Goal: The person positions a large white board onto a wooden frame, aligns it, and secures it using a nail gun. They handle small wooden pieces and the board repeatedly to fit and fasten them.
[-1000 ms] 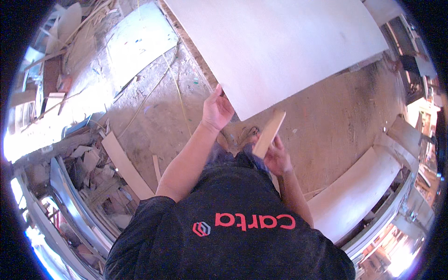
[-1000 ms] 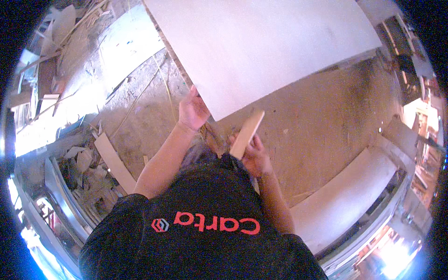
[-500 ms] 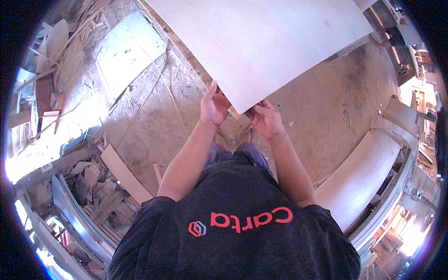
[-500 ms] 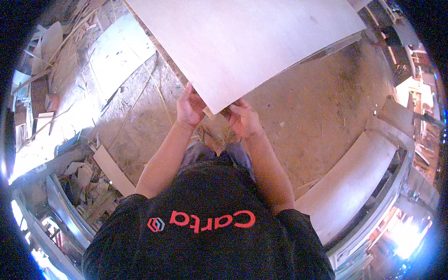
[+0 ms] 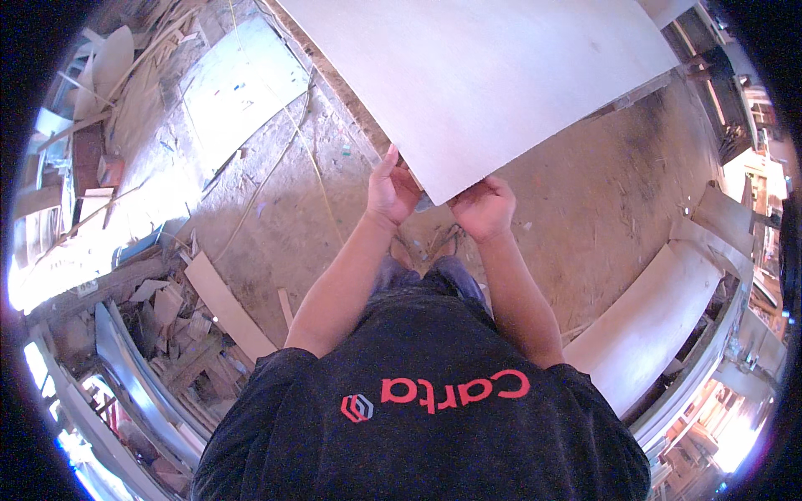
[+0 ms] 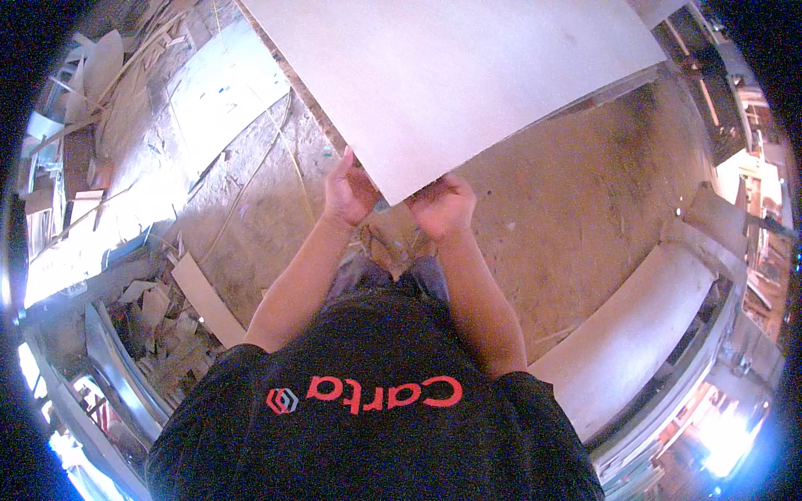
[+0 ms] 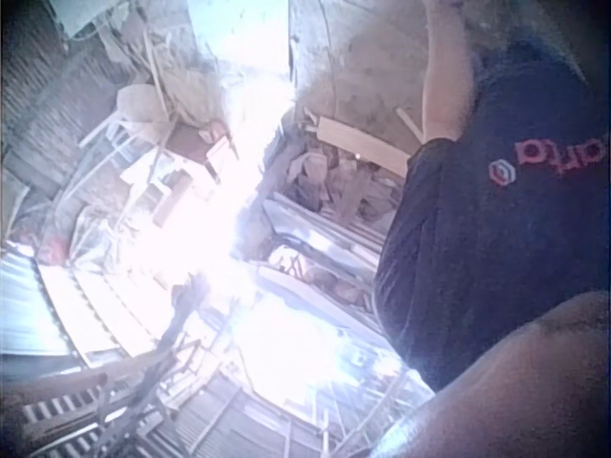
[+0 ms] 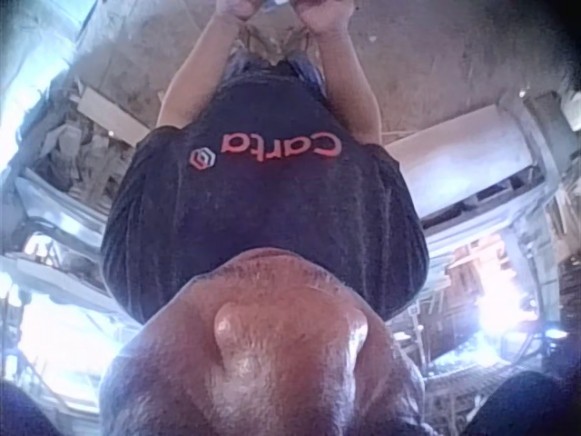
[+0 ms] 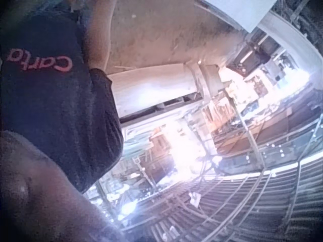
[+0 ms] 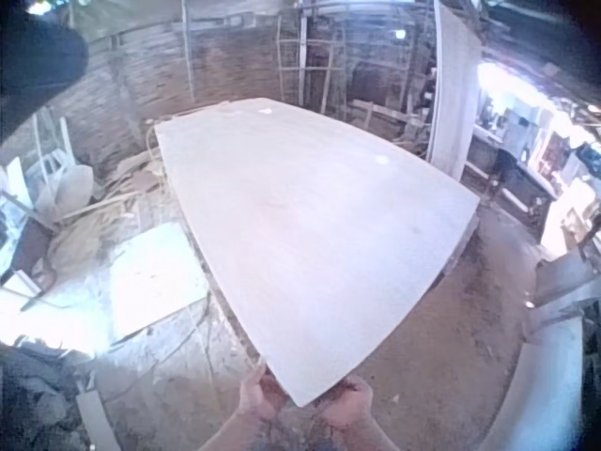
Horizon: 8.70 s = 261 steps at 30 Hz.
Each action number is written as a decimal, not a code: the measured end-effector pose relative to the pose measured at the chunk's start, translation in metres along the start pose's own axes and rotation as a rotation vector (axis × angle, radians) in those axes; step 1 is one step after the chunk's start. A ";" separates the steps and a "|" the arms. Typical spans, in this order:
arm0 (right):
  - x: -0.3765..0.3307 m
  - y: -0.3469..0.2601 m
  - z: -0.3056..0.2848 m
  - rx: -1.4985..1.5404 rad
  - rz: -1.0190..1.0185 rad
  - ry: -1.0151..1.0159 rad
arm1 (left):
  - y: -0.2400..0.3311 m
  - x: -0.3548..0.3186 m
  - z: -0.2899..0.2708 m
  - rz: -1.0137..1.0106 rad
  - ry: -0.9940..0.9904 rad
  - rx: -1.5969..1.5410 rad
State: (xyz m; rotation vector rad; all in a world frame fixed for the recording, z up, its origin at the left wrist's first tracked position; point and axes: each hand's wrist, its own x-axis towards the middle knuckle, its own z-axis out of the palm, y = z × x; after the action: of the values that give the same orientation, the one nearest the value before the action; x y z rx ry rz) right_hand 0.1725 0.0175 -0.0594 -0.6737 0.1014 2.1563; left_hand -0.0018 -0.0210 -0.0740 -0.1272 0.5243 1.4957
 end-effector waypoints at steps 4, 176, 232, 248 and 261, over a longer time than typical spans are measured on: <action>-0.011 -0.003 0.028 0.051 -0.028 -0.125 | -0.001 0.000 0.003 0.036 0.042 0.015; -0.031 -0.015 0.002 -1.340 -0.033 0.003 | 0.004 0.004 0.006 0.000 0.119 0.064; 0.039 -0.047 0.046 -0.829 -0.176 0.164 | -0.002 0.001 0.044 0.131 0.259 0.355; 0.049 -0.047 0.032 -0.791 -0.222 0.157 | -0.004 0.006 0.035 0.213 0.201 0.422; 0.044 -0.045 0.037 -0.783 -0.217 0.160 | -0.006 0.007 0.028 0.221 0.187 0.420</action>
State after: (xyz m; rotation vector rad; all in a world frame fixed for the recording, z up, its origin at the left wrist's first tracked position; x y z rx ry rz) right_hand 0.1691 0.0891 -0.0425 -1.2285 -0.7335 1.8922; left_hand 0.0113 -0.0042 -0.0536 0.1254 1.0182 1.5621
